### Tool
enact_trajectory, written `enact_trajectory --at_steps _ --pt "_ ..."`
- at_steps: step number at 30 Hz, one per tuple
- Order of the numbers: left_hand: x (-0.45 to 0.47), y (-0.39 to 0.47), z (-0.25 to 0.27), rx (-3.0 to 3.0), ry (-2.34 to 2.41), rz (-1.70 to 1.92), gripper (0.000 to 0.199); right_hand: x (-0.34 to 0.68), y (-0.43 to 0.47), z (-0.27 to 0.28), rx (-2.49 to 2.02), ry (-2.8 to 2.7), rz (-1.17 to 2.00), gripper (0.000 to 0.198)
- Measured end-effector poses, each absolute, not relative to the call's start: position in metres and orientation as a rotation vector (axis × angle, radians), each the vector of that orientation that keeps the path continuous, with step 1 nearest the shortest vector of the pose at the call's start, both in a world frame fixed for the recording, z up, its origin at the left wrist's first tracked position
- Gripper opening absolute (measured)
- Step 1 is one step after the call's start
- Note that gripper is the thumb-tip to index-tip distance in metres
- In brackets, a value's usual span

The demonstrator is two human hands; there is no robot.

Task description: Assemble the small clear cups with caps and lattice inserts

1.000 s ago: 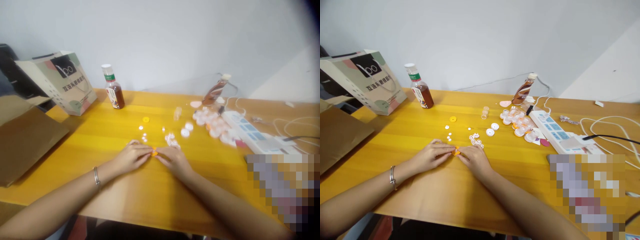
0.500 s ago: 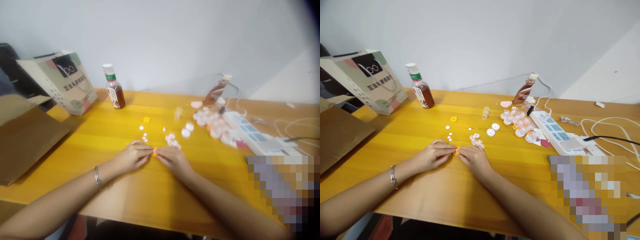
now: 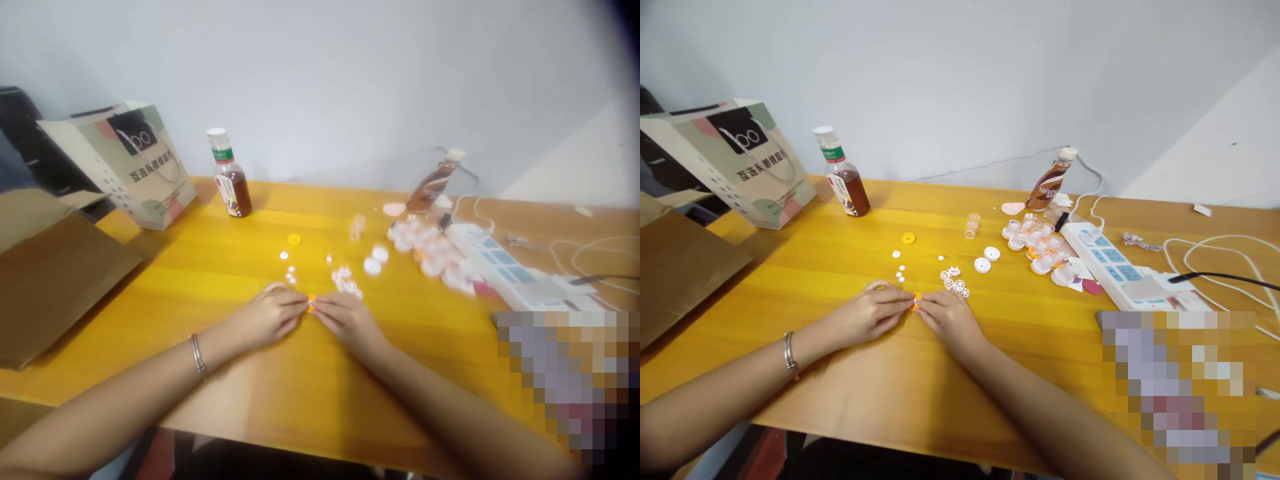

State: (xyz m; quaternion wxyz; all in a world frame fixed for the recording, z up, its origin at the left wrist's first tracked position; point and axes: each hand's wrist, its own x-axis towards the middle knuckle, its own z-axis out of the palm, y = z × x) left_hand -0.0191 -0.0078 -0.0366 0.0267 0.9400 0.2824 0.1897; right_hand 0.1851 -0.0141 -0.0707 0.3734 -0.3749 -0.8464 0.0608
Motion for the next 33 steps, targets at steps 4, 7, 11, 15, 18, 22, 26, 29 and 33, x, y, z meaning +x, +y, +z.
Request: enact_trajectory --at_steps 4,7,11,15,18,22,26,29,33 --pt "-0.016 -0.01 -0.034 2.971 0.869 0.54 0.025 0.186 -0.015 -0.066 -0.953 -2.267 0.102 0.017" --pt "-0.014 -0.012 -0.033 2.99 0.868 0.509 0.025 0.186 -0.016 -0.06 -0.933 -2.377 0.062 0.02" --pt "-0.01 -0.011 -0.036 2.845 0.925 0.638 0.021 0.185 -0.015 -0.055 -0.903 -2.411 0.049 0.023" --pt "-0.004 -0.007 -0.04 2.652 1.098 0.743 0.017 0.185 -0.015 -0.054 -0.895 -2.382 0.062 0.022" --pt "-0.001 -0.005 -0.044 2.592 1.144 0.737 0.016 0.185 -0.016 -0.055 -0.879 -2.36 0.091 0.021" --pt "0.0 -0.003 -0.047 2.584 1.127 0.733 0.016 0.185 -0.015 -0.059 -0.875 -2.291 0.136 0.019" --pt "-0.002 -0.004 -0.045 2.638 1.12 0.756 0.017 0.183 -0.016 -0.06 -0.95 -2.105 0.335 0.014" --pt "-0.003 -0.007 -0.041 2.677 1.106 0.863 0.016 0.178 -0.019 -0.054 -1.04 -1.852 0.644 0.017" --pt "-0.002 -0.013 -0.038 2.709 1.05 1.013 0.015 0.173 -0.024 -0.049 -1.018 -1.501 1.193 0.028"
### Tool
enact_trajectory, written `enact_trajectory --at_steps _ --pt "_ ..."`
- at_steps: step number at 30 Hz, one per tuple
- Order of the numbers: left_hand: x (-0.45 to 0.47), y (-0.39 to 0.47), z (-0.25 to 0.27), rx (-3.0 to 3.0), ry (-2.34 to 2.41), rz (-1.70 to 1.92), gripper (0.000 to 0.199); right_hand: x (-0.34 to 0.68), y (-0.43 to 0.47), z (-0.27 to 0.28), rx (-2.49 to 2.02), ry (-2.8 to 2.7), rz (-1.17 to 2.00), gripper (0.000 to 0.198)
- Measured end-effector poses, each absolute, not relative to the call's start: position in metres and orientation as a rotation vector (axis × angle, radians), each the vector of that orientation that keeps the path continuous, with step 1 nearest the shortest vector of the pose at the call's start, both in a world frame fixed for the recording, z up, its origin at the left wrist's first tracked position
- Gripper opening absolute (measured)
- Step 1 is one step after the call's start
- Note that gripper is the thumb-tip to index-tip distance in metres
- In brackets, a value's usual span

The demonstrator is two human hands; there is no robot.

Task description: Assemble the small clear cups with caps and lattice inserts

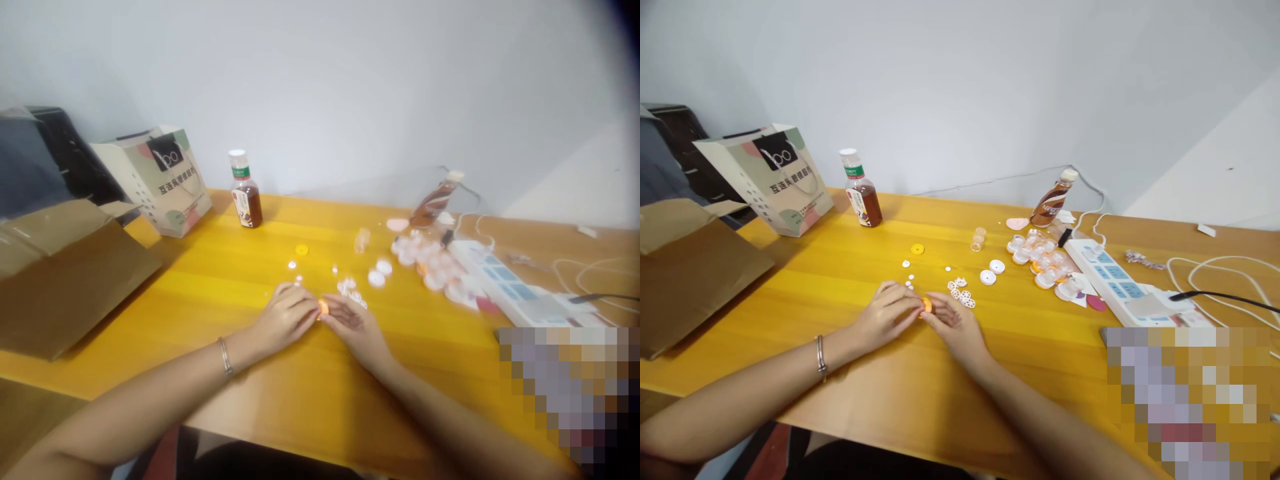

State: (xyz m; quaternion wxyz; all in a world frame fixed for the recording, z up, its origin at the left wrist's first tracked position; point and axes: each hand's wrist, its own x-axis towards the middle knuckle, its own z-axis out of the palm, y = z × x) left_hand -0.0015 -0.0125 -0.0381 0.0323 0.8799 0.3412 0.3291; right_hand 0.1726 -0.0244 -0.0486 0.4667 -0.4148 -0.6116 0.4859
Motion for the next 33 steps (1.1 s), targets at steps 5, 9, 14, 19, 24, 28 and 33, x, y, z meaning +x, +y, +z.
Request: enact_trajectory --at_steps 5,9,14,19,24,28,33 --pt "-0.007 -0.007 -0.034 2.683 0.979 1.057 0.017 0.174 -0.024 -0.047 -1.03 -1.318 1.435 0.025" --pt "-0.026 0.017 -0.031 2.505 1.109 1.063 0.021 0.175 -0.022 -0.044 -1.1 -1.257 1.412 0.026" --pt "-0.04 0.043 -0.039 2.465 1.153 0.85 0.019 0.173 -0.022 -0.044 -1.134 -1.293 1.34 0.027" --pt "-0.034 0.046 -0.049 2.5 1.094 0.833 0.018 0.174 -0.023 -0.046 -1.148 -1.33 1.304 0.03" --pt "-0.035 0.045 -0.047 2.664 1.09 0.746 0.022 0.175 -0.022 -0.048 -1.182 -1.375 1.274 0.032" --pt "-0.037 0.043 -0.04 2.66 1.061 0.671 0.019 0.175 -0.023 -0.047 -1.189 -1.355 1.294 0.034" --pt "-0.041 0.041 -0.033 2.463 1.107 0.605 0.014 0.174 -0.024 -0.045 -1.191 -1.348 1.339 0.033"
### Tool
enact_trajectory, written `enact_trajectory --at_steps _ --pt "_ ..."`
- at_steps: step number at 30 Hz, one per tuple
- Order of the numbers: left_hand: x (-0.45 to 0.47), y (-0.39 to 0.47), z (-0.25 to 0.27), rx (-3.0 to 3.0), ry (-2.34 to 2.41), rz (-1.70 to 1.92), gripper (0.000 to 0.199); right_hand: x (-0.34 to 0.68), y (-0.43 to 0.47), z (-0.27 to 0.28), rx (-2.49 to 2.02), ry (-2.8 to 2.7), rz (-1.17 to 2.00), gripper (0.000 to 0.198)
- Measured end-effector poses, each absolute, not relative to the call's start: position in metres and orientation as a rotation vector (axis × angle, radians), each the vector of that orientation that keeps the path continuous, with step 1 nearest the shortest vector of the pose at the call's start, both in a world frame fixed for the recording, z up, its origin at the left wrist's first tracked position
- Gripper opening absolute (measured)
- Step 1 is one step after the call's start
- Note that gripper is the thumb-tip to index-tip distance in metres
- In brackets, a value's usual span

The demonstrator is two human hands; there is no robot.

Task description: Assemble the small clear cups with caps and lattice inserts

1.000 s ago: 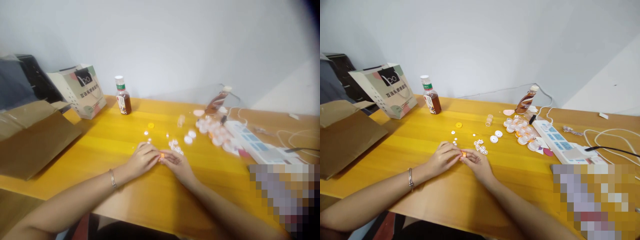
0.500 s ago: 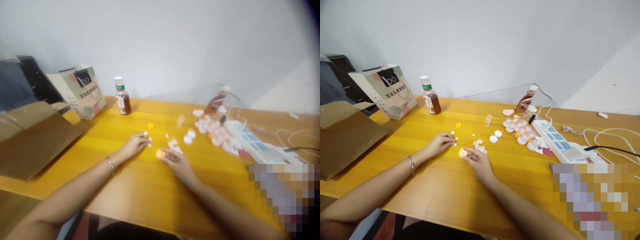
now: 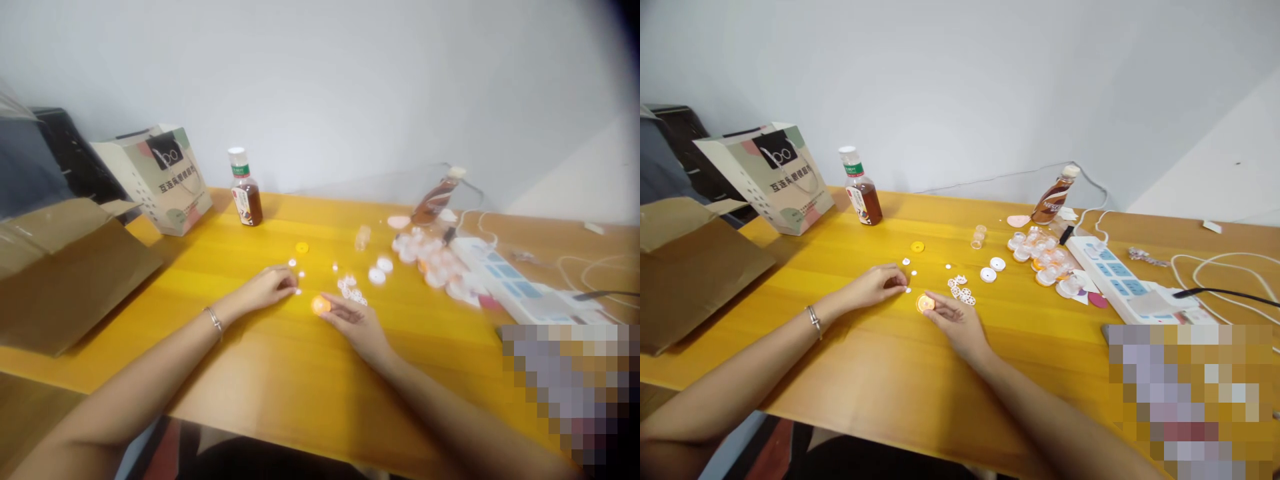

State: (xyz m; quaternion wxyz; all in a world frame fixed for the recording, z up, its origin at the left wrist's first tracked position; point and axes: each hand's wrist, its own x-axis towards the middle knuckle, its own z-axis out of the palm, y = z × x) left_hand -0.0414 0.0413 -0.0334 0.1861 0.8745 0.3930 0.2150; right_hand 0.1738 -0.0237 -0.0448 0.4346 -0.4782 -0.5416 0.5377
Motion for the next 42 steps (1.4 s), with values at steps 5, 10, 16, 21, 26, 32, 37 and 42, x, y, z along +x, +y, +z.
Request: enact_trajectory --at_steps 5,10,16,21,26,32,37,42 --pt "-0.047 0.043 -0.033 2.343 1.131 0.548 0.014 0.174 -0.024 -0.047 -1.176 -1.344 1.35 0.034" --pt "-0.045 0.042 -0.03 2.371 1.062 0.551 0.014 0.174 -0.023 -0.046 -1.182 -1.339 1.367 0.035" --pt "-0.042 0.042 -0.028 2.428 1.096 0.505 0.011 0.174 -0.023 -0.044 -1.194 -1.351 1.374 0.035" --pt "-0.047 0.042 -0.028 2.632 1.087 0.41 0.013 0.173 -0.024 -0.044 -1.195 -1.343 1.376 0.035" --pt "-0.045 0.035 -0.029 2.794 1.2 0.432 0.015 0.174 -0.022 -0.044 -1.201 -1.336 1.376 0.038" --pt "-0.023 0.008 -0.025 2.718 0.831 0.835 0.017 0.174 -0.022 -0.044 -1.139 -1.318 1.442 0.037" --pt "-0.015 0.003 -0.028 2.811 0.713 0.854 0.018 0.174 -0.022 -0.043 -1.08 -1.316 1.533 0.035" --pt "-0.016 0.009 -0.033 2.812 0.686 0.899 0.016 0.176 -0.022 -0.044 -1.078 -1.296 1.569 0.035"
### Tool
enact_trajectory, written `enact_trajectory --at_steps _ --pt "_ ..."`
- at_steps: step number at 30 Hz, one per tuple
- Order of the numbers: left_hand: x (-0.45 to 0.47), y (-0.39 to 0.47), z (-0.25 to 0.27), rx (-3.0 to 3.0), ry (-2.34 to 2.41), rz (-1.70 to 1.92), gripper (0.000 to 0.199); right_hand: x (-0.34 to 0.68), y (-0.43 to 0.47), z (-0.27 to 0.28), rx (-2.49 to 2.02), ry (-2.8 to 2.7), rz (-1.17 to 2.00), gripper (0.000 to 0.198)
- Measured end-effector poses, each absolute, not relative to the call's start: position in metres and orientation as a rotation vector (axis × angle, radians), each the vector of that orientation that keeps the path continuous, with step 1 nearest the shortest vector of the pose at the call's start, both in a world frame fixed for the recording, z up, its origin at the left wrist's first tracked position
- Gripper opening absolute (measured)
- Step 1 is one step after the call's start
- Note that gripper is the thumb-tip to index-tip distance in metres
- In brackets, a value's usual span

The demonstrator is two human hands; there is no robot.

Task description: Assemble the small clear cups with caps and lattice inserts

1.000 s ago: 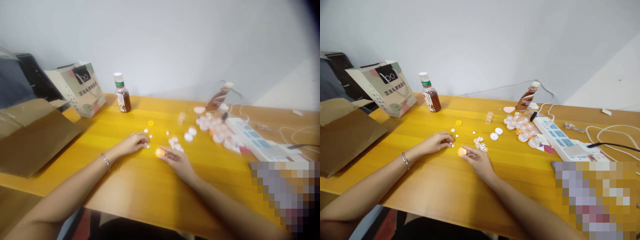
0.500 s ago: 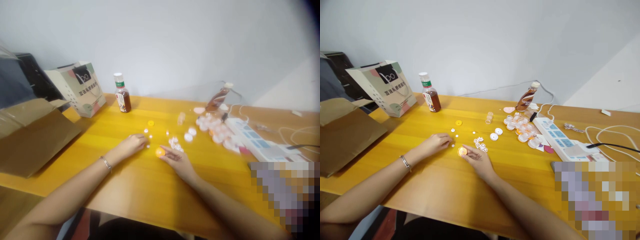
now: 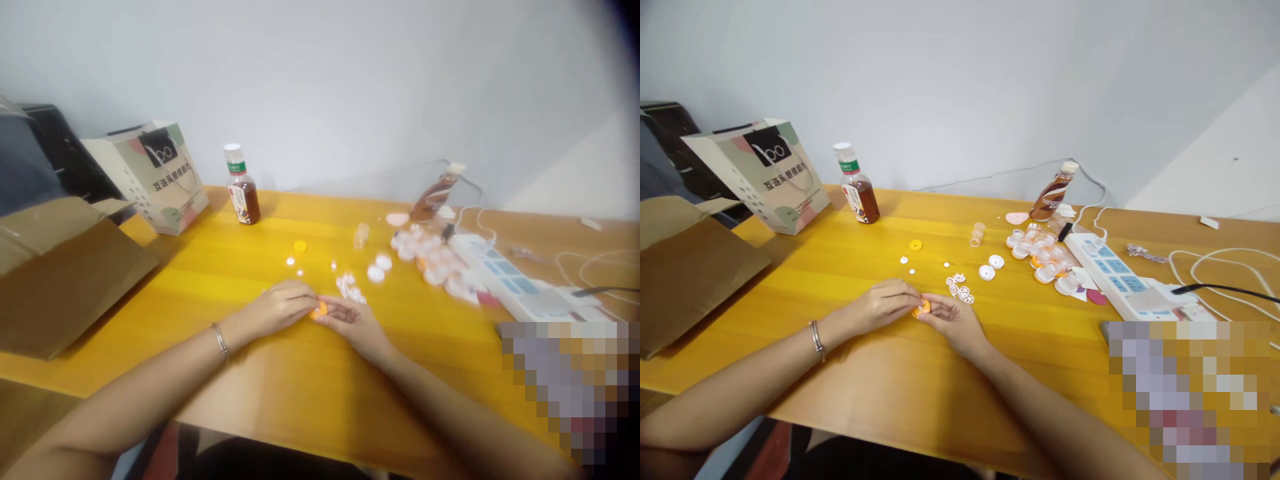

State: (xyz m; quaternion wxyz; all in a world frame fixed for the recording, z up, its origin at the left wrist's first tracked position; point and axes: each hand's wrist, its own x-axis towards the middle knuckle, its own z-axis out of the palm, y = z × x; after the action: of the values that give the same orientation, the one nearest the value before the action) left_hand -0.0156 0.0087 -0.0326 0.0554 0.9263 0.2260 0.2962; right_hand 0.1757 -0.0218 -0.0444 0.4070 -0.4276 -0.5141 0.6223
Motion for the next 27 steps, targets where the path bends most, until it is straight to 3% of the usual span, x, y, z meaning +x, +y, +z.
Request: enact_trajectory --at_steps 15,22,27 --pt "-0.028 0.011 -0.015 2.887 0.579 0.623 0.028 0.181 -0.021 -0.046 -1.018 -1.287 1.624 0.036" --pt "-0.029 0.013 -0.017 2.984 0.531 0.634 0.029 0.182 -0.023 -0.046 -0.997 -1.303 1.605 0.034" --pt "-0.026 0.013 -0.023 2.909 0.461 0.843 0.027 0.181 -0.025 -0.044 -0.939 -1.292 1.597 0.038"
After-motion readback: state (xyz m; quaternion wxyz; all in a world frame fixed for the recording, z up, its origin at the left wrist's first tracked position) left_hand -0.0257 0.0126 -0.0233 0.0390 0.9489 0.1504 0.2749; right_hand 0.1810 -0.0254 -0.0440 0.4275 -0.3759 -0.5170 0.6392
